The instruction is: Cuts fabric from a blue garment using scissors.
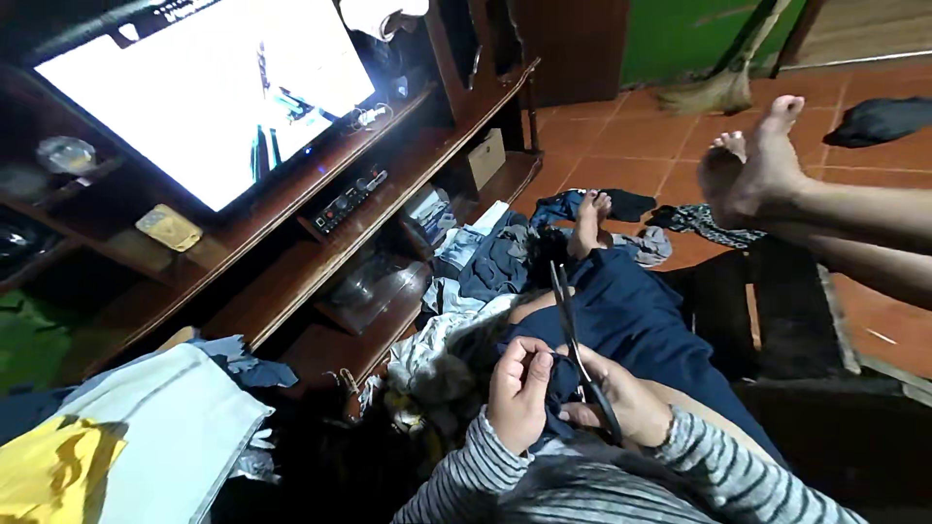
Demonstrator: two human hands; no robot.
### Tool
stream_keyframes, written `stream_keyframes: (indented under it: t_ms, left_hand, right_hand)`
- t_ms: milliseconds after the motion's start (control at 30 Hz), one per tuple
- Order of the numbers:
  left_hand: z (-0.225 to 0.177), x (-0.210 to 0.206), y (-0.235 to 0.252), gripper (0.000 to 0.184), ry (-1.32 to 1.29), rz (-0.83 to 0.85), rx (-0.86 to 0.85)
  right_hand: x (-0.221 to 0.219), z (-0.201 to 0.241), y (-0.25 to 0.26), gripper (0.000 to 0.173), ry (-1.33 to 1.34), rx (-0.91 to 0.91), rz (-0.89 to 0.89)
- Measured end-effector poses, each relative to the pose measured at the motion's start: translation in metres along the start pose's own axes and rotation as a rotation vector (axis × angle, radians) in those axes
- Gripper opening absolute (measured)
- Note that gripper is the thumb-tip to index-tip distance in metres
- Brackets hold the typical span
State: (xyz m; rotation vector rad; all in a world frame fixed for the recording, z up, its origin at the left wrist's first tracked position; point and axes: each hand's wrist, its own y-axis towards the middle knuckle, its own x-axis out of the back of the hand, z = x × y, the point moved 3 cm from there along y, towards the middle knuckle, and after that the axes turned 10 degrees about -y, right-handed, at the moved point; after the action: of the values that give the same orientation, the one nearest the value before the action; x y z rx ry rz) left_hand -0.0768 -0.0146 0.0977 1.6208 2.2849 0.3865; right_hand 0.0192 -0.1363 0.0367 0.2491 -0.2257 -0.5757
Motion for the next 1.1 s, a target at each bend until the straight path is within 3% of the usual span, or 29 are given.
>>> stream_keyframes:
  t_ms: [167, 267, 300, 467, 667, 733, 800, 867, 967, 1100]
  left_hand:
    - [0.004, 0.006, 0.001, 0.017, 0.039, 0.034, 0.117]
    - [0.006, 0.019, 0.002, 0.048, 0.183, 0.074, 0.159]
    - [0.006, 0.024, 0.003, 0.051, 0.288, 0.063, 0.154]
    - [0.007, 0.056, 0.004, 0.028, 0.669, 0.032, 0.078]
    - [0.003, 0.074, 0.008, 0.014, 0.580, 0.001, 0.108]
    - [0.002, 0.073, 0.009, 0.016, 0.448, -0.008, 0.105]
    - [-0.001, 0.073, 0.008, 0.032, 0.393, 0.026, 0.065]
    - [-0.001, 0.070, 0.007, 0.040, 0.508, 0.076, -0.084]
    - [-0.003, 0.060, 0.002, 0.035, 0.736, 0.189, -0.276]
    - [0.012, 0.061, 0.000, 0.044, 0.949, 0.312, -0.145]
  right_hand:
    - [0.012, -0.004, 0.000, 0.060, -0.088, -0.077, -0.156]
    - [0.026, 0.012, 0.003, 0.058, -0.183, -0.093, -0.255]
    - [0.030, 0.019, 0.005, 0.058, -0.220, -0.113, -0.267]
    - [0.045, 0.028, 0.004, 0.051, -0.310, -0.220, -0.334]
    - [0.057, 0.015, 0.005, 0.049, -0.246, -0.153, -0.373]
    - [0.059, 0.011, 0.005, 0.045, -0.216, -0.157, -0.377]
    - [0.061, 0.007, 0.004, 0.044, -0.186, -0.174, -0.391]
    - [0.061, 0.006, 0.003, 0.043, -0.151, -0.208, -0.409]
    - [0.062, 0.002, 0.003, 0.042, -0.099, -0.226, -0.439]
    - [0.066, 0.007, 0.004, 0.039, -0.144, -0.215, -0.445]
